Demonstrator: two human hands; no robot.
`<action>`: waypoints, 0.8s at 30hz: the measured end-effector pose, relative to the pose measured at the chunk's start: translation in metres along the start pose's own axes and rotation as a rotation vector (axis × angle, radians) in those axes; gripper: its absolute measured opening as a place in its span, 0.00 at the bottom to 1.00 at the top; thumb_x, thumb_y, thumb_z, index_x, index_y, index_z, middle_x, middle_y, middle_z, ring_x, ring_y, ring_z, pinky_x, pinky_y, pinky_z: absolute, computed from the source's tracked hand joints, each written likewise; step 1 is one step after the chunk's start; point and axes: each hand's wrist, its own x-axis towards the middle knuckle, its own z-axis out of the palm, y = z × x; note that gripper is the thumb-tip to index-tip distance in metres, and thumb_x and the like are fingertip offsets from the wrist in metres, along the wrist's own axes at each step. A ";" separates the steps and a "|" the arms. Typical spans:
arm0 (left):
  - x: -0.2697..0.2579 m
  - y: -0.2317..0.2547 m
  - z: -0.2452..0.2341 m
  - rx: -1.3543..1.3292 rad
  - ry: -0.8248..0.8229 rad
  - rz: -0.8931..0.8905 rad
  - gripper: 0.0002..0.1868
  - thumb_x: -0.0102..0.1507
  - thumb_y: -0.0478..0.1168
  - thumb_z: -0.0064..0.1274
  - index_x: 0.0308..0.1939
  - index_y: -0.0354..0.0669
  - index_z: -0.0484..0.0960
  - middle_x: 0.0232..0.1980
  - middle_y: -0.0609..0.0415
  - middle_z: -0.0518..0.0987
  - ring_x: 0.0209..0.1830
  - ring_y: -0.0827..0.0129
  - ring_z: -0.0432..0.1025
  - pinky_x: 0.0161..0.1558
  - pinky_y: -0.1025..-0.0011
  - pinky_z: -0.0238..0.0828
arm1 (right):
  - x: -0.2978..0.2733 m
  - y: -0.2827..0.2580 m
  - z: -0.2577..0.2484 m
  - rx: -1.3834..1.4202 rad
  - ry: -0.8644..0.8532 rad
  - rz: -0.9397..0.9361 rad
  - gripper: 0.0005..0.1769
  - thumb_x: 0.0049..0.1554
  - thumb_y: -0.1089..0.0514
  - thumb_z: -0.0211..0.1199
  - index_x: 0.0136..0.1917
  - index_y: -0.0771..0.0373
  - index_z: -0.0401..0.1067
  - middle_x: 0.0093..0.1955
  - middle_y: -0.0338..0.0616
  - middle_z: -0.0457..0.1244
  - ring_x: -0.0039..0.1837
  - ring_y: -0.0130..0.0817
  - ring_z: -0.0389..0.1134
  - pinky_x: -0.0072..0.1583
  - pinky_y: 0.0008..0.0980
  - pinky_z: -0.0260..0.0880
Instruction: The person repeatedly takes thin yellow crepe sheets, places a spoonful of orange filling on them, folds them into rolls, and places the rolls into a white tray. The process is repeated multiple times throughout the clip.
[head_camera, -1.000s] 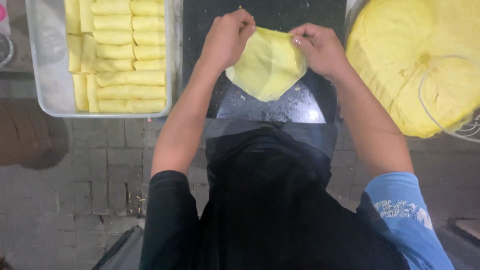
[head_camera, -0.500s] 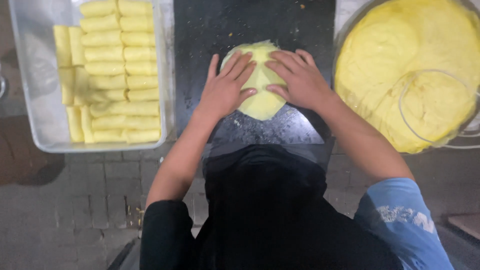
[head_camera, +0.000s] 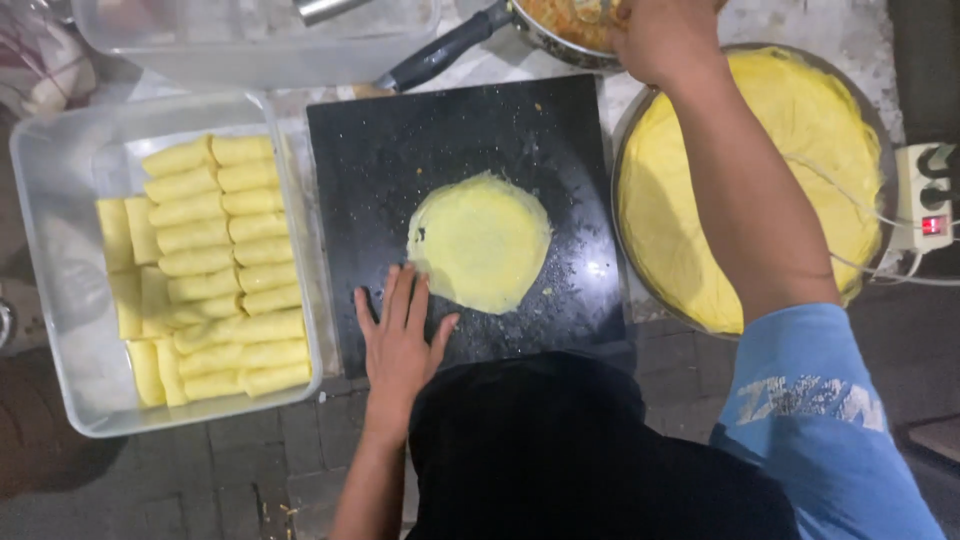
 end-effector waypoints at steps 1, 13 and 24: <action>-0.001 0.000 0.003 0.024 0.094 0.011 0.26 0.68 0.56 0.45 0.60 0.41 0.73 0.68 0.47 0.70 0.74 0.57 0.59 0.71 0.40 0.41 | 0.011 0.002 0.002 -0.013 -0.221 0.041 0.10 0.59 0.54 0.56 0.48 0.57 0.78 0.41 0.55 0.69 0.45 0.61 0.69 0.45 0.53 0.66; 0.005 0.000 0.000 -0.040 0.195 0.003 0.20 0.67 0.50 0.48 0.53 0.38 0.77 0.60 0.45 0.75 0.68 0.55 0.67 0.70 0.44 0.49 | 0.037 0.062 0.057 -0.887 0.411 -0.344 0.16 0.29 0.61 0.56 0.24 0.40 0.53 0.25 0.20 0.38 0.31 0.20 0.38 0.34 0.26 0.32; 0.004 0.000 0.003 -0.047 0.228 -0.002 0.17 0.67 0.48 0.49 0.51 0.39 0.78 0.60 0.45 0.76 0.67 0.54 0.67 0.69 0.44 0.50 | 0.007 -0.016 -0.026 -0.278 -0.274 -0.236 0.10 0.66 0.56 0.48 0.52 0.52 0.71 0.40 0.46 0.67 0.42 0.48 0.68 0.41 0.46 0.68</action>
